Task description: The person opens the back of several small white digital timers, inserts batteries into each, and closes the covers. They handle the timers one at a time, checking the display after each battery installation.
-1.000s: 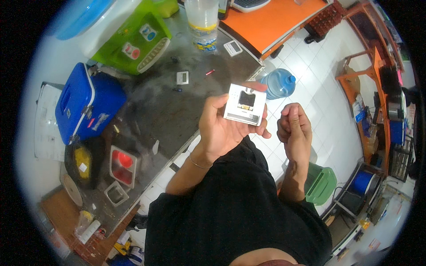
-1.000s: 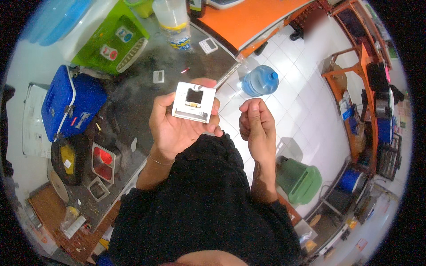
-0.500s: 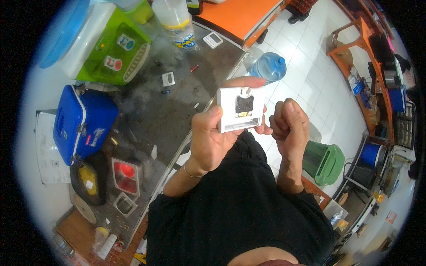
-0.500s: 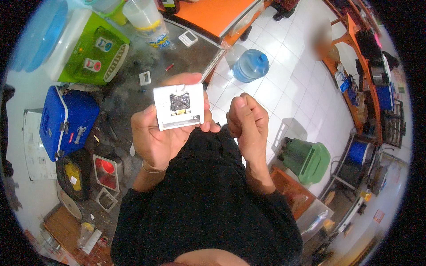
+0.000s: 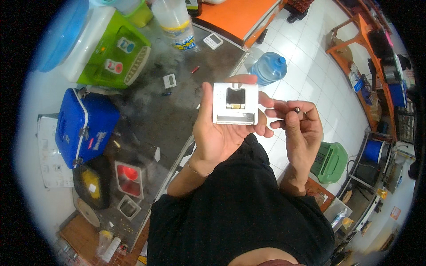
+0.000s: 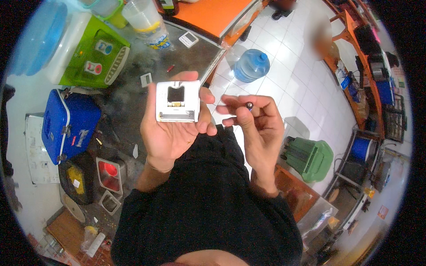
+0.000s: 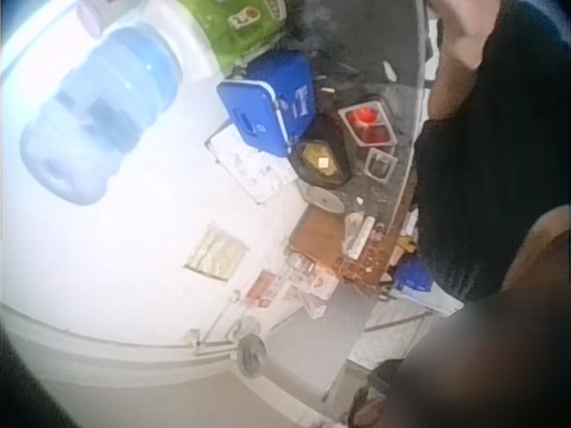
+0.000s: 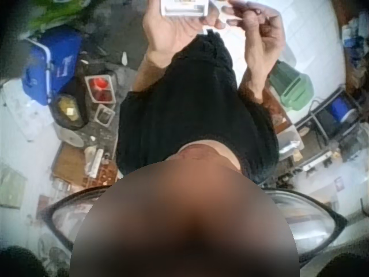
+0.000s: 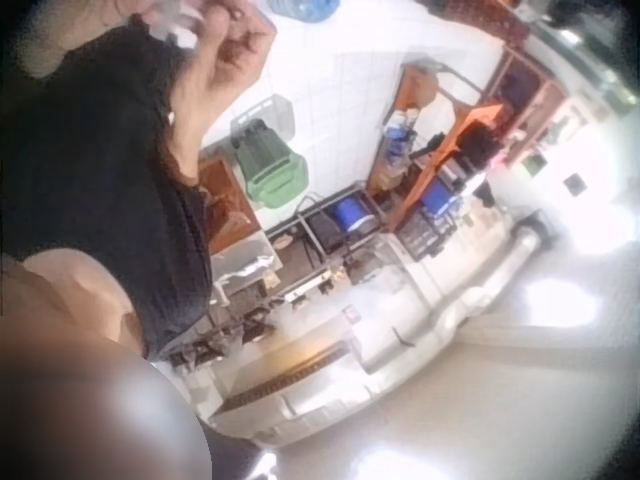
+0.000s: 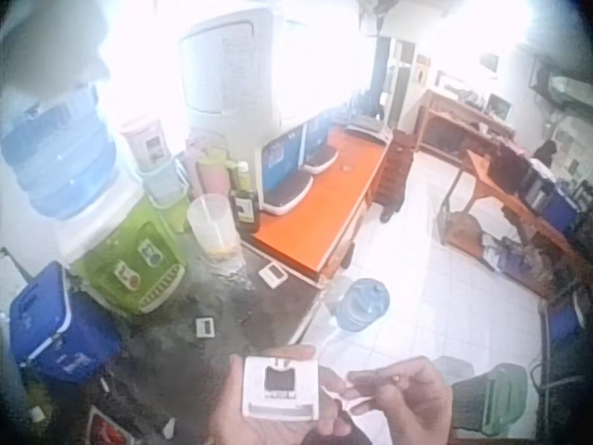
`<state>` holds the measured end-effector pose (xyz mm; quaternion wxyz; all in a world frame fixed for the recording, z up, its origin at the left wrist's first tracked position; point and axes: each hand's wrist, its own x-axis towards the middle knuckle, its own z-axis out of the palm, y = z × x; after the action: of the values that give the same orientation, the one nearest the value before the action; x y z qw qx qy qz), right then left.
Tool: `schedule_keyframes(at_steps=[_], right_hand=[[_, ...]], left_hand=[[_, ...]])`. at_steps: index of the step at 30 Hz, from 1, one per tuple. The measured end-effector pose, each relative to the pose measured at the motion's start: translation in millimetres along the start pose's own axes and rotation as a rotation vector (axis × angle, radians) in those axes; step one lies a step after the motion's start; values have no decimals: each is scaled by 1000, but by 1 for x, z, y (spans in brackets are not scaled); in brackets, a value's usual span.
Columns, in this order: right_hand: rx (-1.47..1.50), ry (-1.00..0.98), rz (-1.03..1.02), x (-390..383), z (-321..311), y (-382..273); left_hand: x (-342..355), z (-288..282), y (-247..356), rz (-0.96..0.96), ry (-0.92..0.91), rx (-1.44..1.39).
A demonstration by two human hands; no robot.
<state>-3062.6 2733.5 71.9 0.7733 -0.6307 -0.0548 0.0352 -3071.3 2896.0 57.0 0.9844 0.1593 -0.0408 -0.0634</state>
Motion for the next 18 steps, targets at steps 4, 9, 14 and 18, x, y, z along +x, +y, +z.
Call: schedule_keyframes(at_steps=[4, 9, 14, 18], right_hand=[[9, 36, -176, -3, 0, 0], [-72, 86, -382, -4, 1, 1], [162, 124, -232, -8, 10, 2], [526, 21, 15, -1, 13, 5]], left_hand=[[1, -1, 3, -44, -39, -173], [3, -4, 3, 7, -74, -118], [3, 4, -5, 175, 36, 121], [7, 10, -11, 315, 167, 318]])
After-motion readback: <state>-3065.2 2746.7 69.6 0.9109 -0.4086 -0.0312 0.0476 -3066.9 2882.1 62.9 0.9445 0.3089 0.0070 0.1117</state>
